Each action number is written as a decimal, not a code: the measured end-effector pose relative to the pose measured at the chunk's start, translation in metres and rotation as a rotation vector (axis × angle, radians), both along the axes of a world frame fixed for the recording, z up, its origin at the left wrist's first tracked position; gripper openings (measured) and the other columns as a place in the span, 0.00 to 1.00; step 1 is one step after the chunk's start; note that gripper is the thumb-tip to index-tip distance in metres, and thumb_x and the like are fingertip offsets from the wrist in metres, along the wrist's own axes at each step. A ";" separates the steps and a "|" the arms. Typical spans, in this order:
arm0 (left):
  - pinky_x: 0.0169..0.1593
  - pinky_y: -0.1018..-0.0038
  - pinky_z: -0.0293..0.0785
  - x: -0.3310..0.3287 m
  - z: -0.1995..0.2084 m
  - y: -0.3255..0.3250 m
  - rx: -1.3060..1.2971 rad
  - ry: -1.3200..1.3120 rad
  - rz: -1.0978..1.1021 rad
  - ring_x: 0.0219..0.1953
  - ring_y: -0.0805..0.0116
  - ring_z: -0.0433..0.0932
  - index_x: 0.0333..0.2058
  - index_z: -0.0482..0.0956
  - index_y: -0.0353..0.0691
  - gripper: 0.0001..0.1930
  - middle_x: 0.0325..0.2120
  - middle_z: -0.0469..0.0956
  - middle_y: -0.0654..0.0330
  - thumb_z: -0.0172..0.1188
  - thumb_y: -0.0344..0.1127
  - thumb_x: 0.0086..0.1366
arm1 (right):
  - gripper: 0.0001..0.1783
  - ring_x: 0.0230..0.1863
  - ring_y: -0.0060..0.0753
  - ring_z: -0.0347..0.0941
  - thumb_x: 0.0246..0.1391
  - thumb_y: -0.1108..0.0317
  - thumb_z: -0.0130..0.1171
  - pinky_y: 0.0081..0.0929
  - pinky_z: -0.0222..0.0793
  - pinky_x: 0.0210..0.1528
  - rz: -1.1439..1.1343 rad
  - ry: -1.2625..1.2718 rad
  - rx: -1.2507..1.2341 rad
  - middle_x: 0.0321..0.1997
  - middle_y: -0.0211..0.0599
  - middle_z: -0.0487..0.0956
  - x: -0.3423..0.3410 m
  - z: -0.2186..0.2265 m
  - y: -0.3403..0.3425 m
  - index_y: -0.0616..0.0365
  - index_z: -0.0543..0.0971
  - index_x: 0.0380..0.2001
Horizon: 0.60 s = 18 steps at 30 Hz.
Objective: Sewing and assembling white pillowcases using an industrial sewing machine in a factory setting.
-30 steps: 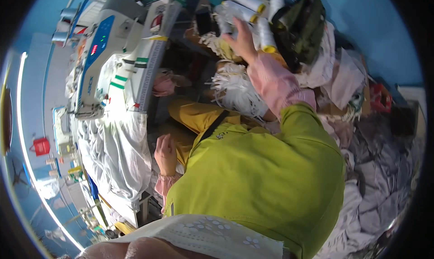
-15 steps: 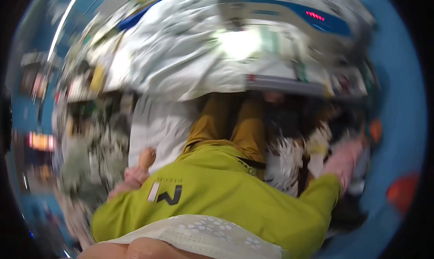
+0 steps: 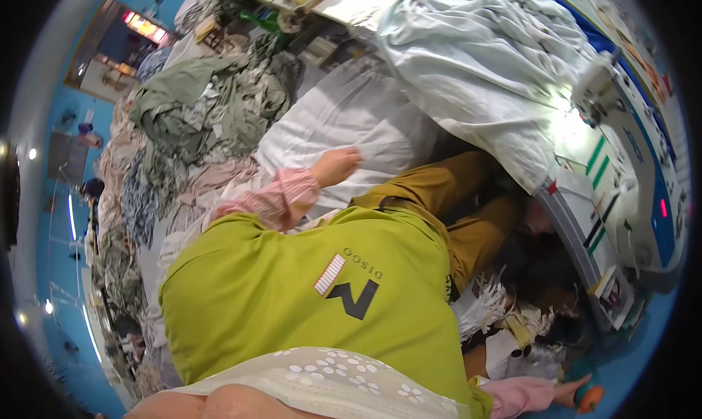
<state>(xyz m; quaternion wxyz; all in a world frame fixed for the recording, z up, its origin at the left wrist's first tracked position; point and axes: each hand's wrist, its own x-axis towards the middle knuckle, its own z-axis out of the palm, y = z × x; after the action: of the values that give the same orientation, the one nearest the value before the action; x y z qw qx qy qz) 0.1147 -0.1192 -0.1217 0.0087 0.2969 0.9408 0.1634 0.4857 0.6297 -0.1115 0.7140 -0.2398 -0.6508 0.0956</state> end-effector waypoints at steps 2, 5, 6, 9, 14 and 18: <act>0.38 0.58 0.76 -0.009 0.020 0.058 0.236 0.009 -0.146 0.36 0.50 0.79 0.39 0.80 0.42 0.10 0.35 0.77 0.55 0.58 0.30 0.59 | 0.51 0.57 0.42 0.73 0.32 0.61 0.83 0.41 0.67 0.63 0.149 -0.099 -0.138 0.59 0.45 0.74 0.000 -0.023 -0.039 0.62 0.67 0.59; 0.41 0.65 0.78 -0.005 0.056 0.141 0.577 -0.055 -0.369 0.37 0.55 0.80 0.48 0.79 0.43 0.16 0.40 0.78 0.57 0.62 0.32 0.60 | 0.51 0.58 0.41 0.71 0.34 0.62 0.82 0.40 0.66 0.64 0.403 -0.227 -0.355 0.60 0.45 0.72 -0.019 -0.048 -0.094 0.61 0.65 0.61; 0.41 0.66 0.78 0.002 0.078 0.169 0.649 -0.156 -0.445 0.36 0.57 0.80 0.51 0.78 0.42 0.20 0.42 0.77 0.57 0.64 0.30 0.58 | 0.52 0.59 0.41 0.71 0.34 0.63 0.82 0.40 0.66 0.64 0.477 -0.272 -0.433 0.61 0.45 0.72 -0.022 -0.053 -0.116 0.61 0.64 0.62; 0.59 0.62 0.70 0.022 0.136 0.230 0.746 -0.401 -0.871 0.58 0.53 0.70 0.65 0.62 0.41 0.40 0.58 0.67 0.49 0.71 0.32 0.54 | 0.52 0.60 0.41 0.69 0.36 0.64 0.81 0.40 0.64 0.65 0.733 -0.398 -0.667 0.62 0.45 0.70 -0.042 -0.054 -0.184 0.61 0.63 0.64; 0.64 0.61 0.64 0.044 0.164 0.259 0.871 -0.316 -1.190 0.61 0.47 0.66 0.66 0.61 0.38 0.45 0.62 0.61 0.47 0.74 0.42 0.52 | 0.54 0.65 0.38 0.62 0.39 0.69 0.73 0.37 0.60 0.66 1.262 -0.750 -0.612 0.68 0.45 0.61 -0.097 -0.043 -0.295 0.60 0.54 0.69; 0.58 0.61 0.70 0.037 0.162 0.228 0.617 -0.458 -1.192 0.53 0.46 0.72 0.60 0.69 0.42 0.38 0.56 0.65 0.50 0.73 0.41 0.51 | 0.55 0.65 0.39 0.62 0.38 0.69 0.73 0.36 0.60 0.66 1.504 -0.523 -0.796 0.67 0.46 0.60 -0.156 0.008 -0.355 0.59 0.54 0.69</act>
<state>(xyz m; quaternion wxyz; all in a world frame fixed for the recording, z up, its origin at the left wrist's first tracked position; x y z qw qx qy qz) 0.1515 0.1092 0.0399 0.2096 0.7083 0.5033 0.4484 0.3296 0.2747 -0.1034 0.1550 0.0063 -0.6968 0.7003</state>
